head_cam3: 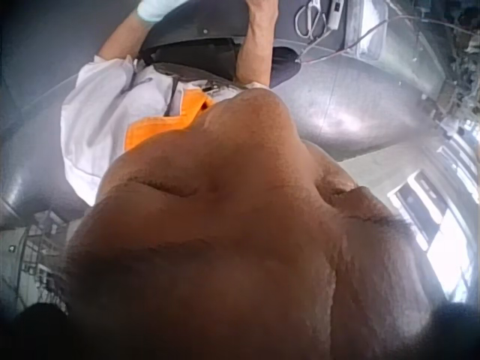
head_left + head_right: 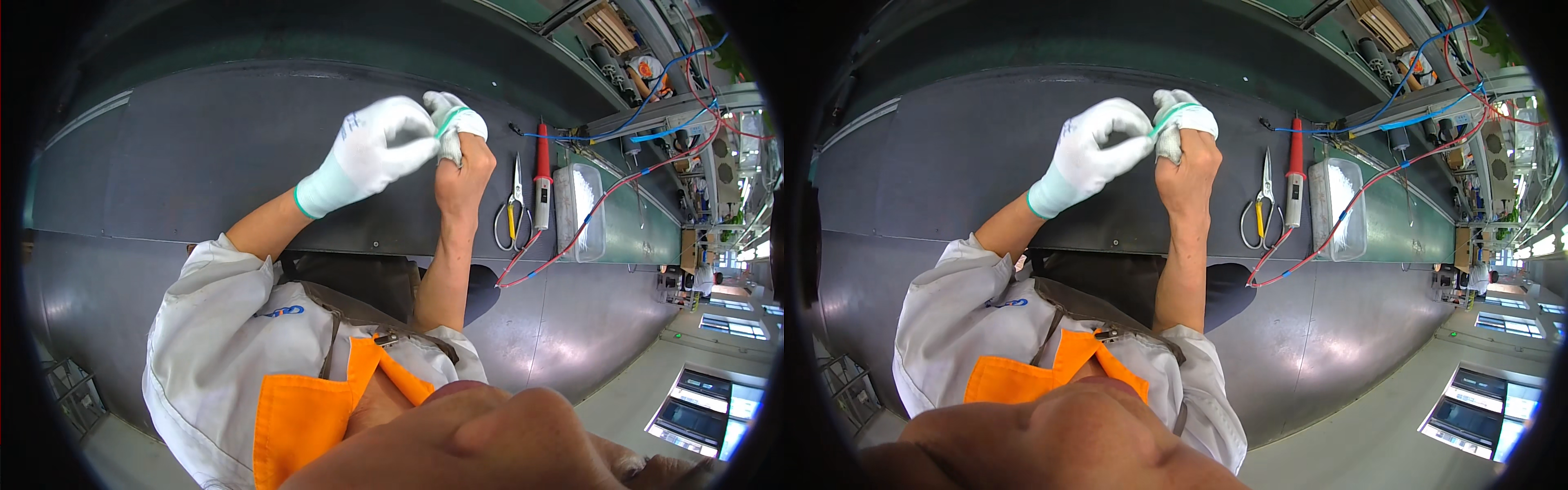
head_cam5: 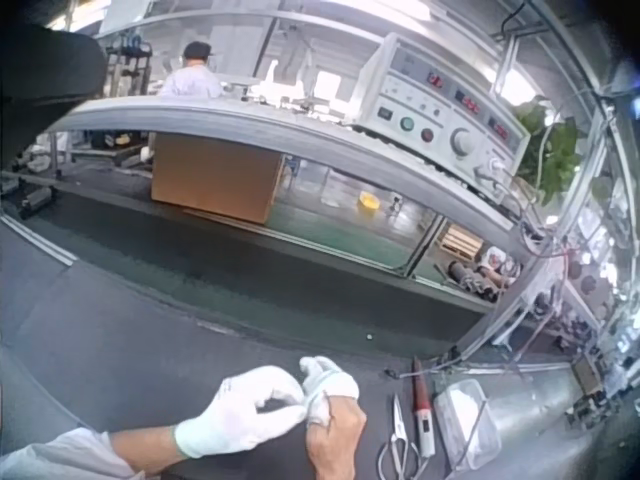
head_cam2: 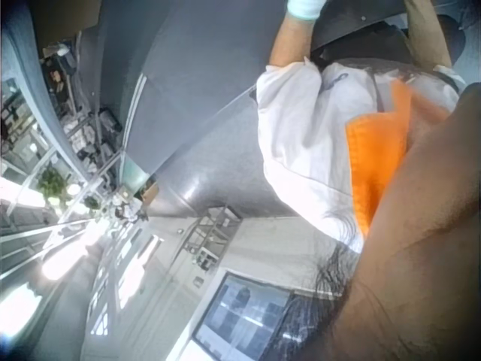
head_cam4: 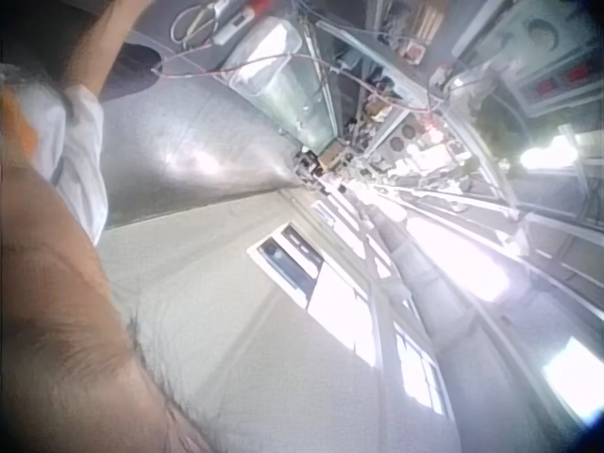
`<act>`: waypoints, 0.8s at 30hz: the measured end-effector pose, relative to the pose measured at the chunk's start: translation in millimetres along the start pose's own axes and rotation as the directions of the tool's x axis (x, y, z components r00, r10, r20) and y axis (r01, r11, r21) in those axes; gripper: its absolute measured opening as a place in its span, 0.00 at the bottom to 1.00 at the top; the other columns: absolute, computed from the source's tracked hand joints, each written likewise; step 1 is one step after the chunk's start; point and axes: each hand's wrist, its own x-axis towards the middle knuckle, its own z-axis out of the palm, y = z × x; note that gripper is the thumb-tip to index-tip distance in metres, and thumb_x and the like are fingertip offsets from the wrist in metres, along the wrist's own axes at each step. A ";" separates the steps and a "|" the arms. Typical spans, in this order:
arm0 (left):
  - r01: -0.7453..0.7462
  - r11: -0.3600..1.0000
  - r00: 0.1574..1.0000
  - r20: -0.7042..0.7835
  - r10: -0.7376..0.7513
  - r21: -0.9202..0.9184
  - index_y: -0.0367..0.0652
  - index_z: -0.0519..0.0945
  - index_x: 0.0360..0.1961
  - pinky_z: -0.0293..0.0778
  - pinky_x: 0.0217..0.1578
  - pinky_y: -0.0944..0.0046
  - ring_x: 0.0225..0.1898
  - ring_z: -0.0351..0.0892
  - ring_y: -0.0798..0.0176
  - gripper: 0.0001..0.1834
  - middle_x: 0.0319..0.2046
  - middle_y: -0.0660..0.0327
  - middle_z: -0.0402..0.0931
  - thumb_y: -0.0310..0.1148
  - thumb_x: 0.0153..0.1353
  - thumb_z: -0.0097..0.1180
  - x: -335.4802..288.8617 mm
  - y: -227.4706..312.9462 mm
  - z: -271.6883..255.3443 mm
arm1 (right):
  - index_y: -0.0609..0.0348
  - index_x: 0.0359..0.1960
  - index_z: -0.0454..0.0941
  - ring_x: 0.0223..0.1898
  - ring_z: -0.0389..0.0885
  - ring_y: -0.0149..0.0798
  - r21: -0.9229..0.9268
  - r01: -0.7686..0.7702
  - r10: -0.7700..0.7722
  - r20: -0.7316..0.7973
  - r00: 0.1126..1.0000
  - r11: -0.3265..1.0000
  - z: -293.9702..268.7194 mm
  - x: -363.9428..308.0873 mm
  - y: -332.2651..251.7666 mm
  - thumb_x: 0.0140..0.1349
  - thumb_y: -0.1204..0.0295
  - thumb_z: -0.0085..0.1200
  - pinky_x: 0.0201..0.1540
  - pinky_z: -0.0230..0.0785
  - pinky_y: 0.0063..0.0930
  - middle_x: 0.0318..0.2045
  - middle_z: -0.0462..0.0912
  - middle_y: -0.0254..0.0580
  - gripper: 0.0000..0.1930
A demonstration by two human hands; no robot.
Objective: The person assembles small cylindrical motors by stripping wires, twisting them together, and connecting them to a testing device. They use pliers to cut wires and a red probe to test the connections. The person also wipes the work surface with a cloth during the process.
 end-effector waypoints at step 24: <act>0.270 0.942 0.955 0.178 -0.236 -0.200 0.39 0.81 0.36 0.76 0.38 0.68 0.35 0.82 0.71 0.03 0.36 0.62 0.84 0.26 0.62 0.62 -12.7 5.5 38.6 | 0.66 0.66 0.69 0.61 0.76 0.52 0.994 -0.075 0.564 0.018 0.826 0.079 3.3 17.5 30.6 0.78 0.59 0.43 0.70 0.65 0.48 0.57 0.78 0.58 0.25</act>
